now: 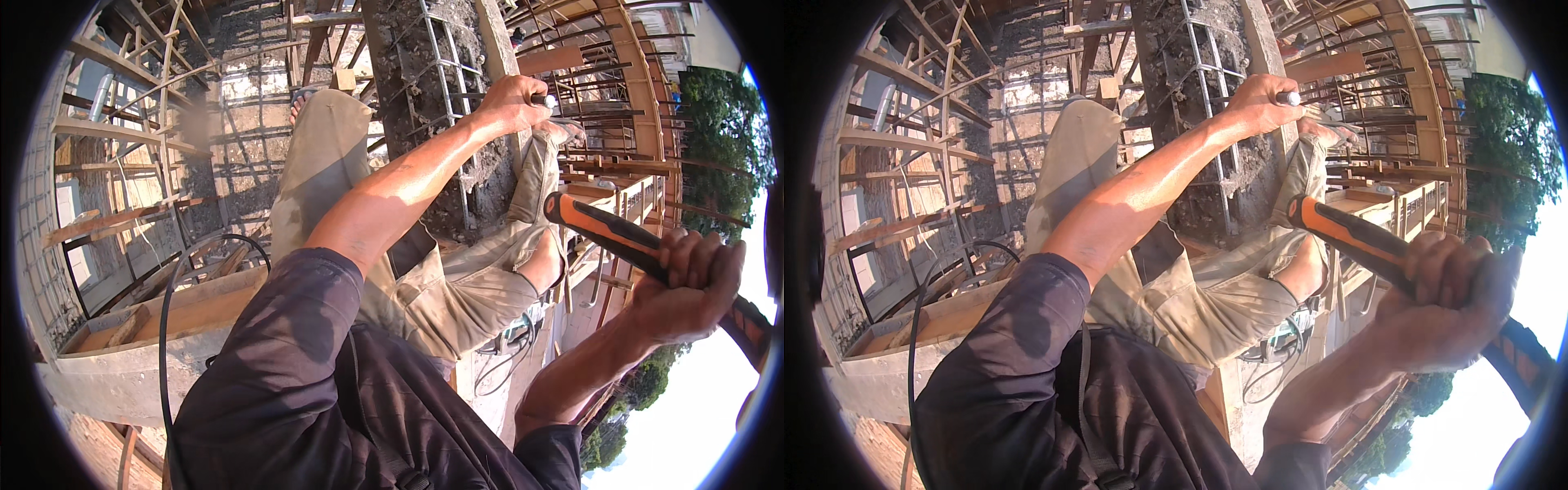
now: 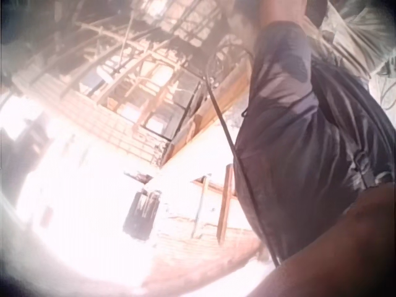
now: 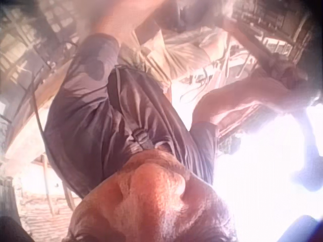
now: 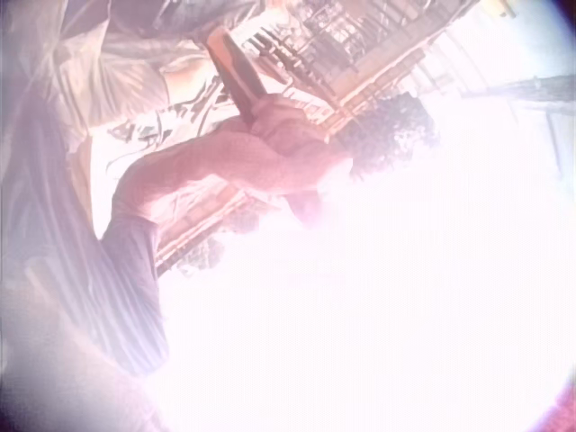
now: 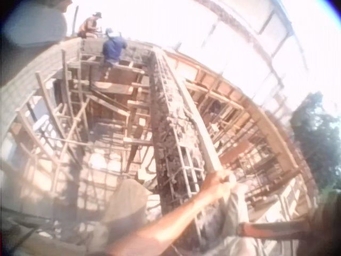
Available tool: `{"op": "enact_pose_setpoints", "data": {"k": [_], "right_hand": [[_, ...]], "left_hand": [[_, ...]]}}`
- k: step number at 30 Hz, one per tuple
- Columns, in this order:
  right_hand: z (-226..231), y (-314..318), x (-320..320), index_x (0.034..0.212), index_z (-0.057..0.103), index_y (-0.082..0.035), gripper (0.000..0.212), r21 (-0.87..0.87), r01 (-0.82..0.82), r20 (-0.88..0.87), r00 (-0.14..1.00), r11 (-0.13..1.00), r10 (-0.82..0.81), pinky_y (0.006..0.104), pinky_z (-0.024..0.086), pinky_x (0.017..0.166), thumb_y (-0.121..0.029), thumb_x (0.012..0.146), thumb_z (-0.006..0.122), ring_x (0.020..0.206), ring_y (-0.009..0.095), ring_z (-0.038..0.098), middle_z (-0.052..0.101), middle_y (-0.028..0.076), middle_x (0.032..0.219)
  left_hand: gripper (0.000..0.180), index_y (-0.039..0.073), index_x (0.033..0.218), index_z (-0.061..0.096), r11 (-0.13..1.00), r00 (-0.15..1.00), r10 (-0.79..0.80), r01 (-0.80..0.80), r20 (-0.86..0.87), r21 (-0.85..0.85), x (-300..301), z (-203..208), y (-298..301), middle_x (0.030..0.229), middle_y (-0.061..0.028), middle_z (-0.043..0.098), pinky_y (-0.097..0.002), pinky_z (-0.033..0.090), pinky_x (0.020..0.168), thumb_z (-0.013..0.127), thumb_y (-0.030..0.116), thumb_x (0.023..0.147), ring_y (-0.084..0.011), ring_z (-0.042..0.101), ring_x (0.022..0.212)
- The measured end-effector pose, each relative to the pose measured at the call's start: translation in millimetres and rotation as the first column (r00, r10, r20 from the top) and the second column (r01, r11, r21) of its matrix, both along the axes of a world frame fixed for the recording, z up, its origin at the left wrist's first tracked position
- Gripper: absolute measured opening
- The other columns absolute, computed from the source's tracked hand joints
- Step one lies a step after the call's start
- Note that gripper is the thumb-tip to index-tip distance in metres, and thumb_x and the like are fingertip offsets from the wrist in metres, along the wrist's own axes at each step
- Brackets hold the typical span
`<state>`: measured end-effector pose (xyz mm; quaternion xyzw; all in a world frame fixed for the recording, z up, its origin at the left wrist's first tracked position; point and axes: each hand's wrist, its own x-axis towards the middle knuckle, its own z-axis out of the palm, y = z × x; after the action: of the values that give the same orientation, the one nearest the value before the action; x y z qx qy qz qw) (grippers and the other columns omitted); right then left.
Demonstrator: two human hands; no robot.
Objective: The person hammers on rebar and concrete frame elements using a hammer and a metal rod at a construction site.
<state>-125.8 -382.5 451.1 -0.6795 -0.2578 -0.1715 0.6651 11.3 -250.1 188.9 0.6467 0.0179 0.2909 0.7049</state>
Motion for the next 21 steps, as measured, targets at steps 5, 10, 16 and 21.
{"op": "enact_pose_setpoints", "data": {"k": [5,10,16,21], "right_hand": [[-118.9,-36.2,11.3,0.075,0.050,-0.007,0.030,-0.692,-0.249,-0.593,0.732,0.678,-0.336,0.0267,0.030,0.038,-0.023,0.091,0.069,0.042,0.007,0.039,0.043,-0.002,0.053],[-35.0,-14.0,-28.8,0.079,0.053,-0.006,0.026,-0.506,0.013,-0.403,0.881,0.862,-0.250,0.0218,0.021,0.037,-0.018,0.091,0.073,0.040,0.001,0.031,0.037,-0.007,0.053],[60.0,-22.9,-5.9,0.058,0.031,-0.017,0.044,-0.027,0.079,0.317,0.946,0.997,-0.066,0.0214,0.028,0.043,-0.016,0.100,0.045,0.039,0.006,0.023,0.021,-0.005,0.050],[-110.4,-25.9,29.3,0.070,0.047,-0.007,0.033,-0.704,-0.144,-0.501,0.795,0.696,-0.342,0.0249,0.028,0.040,-0.022,0.092,0.066,0.040,0.007,0.035,0.038,-0.004,0.052]], "left_hand": [[0.024,0.001,0.083,0.065,0.997,0.997,0.068,-0.066,-0.036,0.039,6.1,-9.2,6.5,0.067,-0.0040,0.059,-0.0335,0.043,0.060,0.075,0.022,0.078,-0.0113,0.052,0.063],[0.020,0.004,0.078,0.064,0.998,0.999,0.033,-0.033,-0.007,-0.060,-1.6,-11.2,7.0,0.064,-0.0011,0.058,-0.0313,0.042,0.057,0.073,0.022,0.078,-0.0103,0.053,0.060],[0.020,0.005,0.077,0.065,0.998,0.999,0.025,-0.026,-0.026,-0.064,-6.2,-5.3,3.1,0.062,-0.0002,0.057,-0.0306,0.040,0.056,0.074,0.023,0.078,-0.0091,0.052,0.060],[0.021,0.003,0.078,0.064,0.996,0.999,-0.025,0.022,-0.031,-0.086,-4.6,0.1,-9.5,0.065,-0.0023,0.057,-0.0323,0.040,0.058,0.075,0.021,0.078,-0.0111,0.051,0.061]]}}
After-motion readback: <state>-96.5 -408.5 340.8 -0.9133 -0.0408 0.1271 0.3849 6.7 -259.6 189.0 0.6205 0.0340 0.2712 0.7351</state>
